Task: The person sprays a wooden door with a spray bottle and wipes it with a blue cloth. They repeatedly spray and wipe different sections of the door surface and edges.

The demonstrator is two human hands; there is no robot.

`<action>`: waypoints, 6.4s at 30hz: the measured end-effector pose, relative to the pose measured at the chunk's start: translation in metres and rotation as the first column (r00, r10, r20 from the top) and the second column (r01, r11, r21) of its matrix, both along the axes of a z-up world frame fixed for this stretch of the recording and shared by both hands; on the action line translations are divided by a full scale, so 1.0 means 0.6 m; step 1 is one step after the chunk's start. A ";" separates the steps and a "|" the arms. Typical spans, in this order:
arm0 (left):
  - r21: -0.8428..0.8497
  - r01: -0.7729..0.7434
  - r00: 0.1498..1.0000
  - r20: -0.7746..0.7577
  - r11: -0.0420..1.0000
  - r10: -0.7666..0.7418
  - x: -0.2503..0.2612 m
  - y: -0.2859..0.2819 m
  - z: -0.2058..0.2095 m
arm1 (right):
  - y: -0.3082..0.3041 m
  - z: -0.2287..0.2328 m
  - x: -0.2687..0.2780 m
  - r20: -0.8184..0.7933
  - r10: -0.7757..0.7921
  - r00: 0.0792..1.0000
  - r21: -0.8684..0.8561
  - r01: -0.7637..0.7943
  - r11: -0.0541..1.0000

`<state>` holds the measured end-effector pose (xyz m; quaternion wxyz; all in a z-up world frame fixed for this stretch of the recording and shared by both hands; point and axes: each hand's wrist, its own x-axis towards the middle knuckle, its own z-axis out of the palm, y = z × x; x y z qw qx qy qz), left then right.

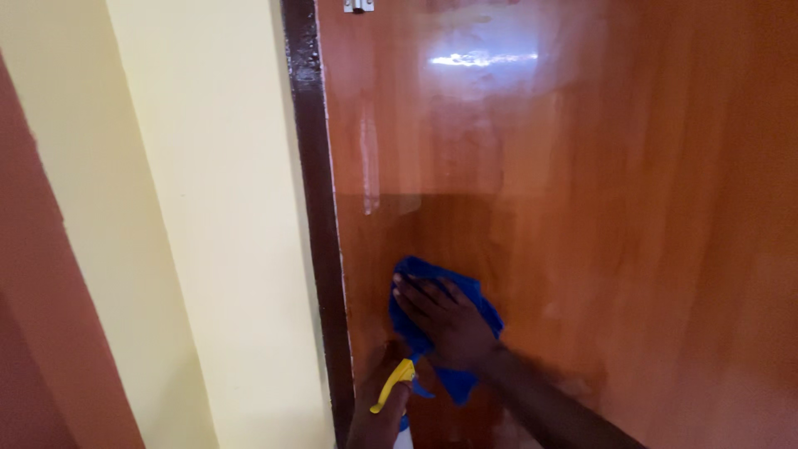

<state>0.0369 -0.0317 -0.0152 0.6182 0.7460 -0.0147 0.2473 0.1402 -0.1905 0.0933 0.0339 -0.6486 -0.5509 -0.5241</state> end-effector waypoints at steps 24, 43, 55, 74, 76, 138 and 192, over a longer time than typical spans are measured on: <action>0.287 -0.071 0.957 0.288 0.955 -0.016 0.035 0.024 -0.061 | 0.027 0.353 0.011 0.096 -0.060 0.994 -0.075 0.067 0.995; -0.119 -0.059 0.944 0.317 0.991 0.094 -0.061 0.088 0.179 | 0.016 0.358 0.009 0.193 -0.092 0.977 0.141 0.065 0.988; -0.042 -0.265 0.881 0.396 0.963 0.260 -0.113 0.099 0.311 | 0.035 0.346 0.003 0.166 -0.161 0.973 0.217 0.123 0.968; 0.085 -0.406 0.801 0.512 0.910 0.309 -0.144 0.125 0.474 | 0.046 0.338 0.002 0.170 -0.165 0.972 0.265 0.116 0.957; 0.074 -0.390 0.800 0.521 0.918 0.297 -0.141 0.132 0.497 | 0.047 0.336 0.005 0.178 -0.170 0.969 0.267 0.119 0.956; 0.199 -0.390 0.817 0.524 0.899 0.239 -0.093 0.152 0.605 | 0.189 0.457 -0.016 0.263 0.092 0.960 0.151 -0.135 0.979; 0.546 -0.071 0.808 0.523 0.835 -0.273 -0.068 0.180 0.421 | 0.199 0.469 -0.007 0.292 0.000 0.957 0.214 -0.065 0.975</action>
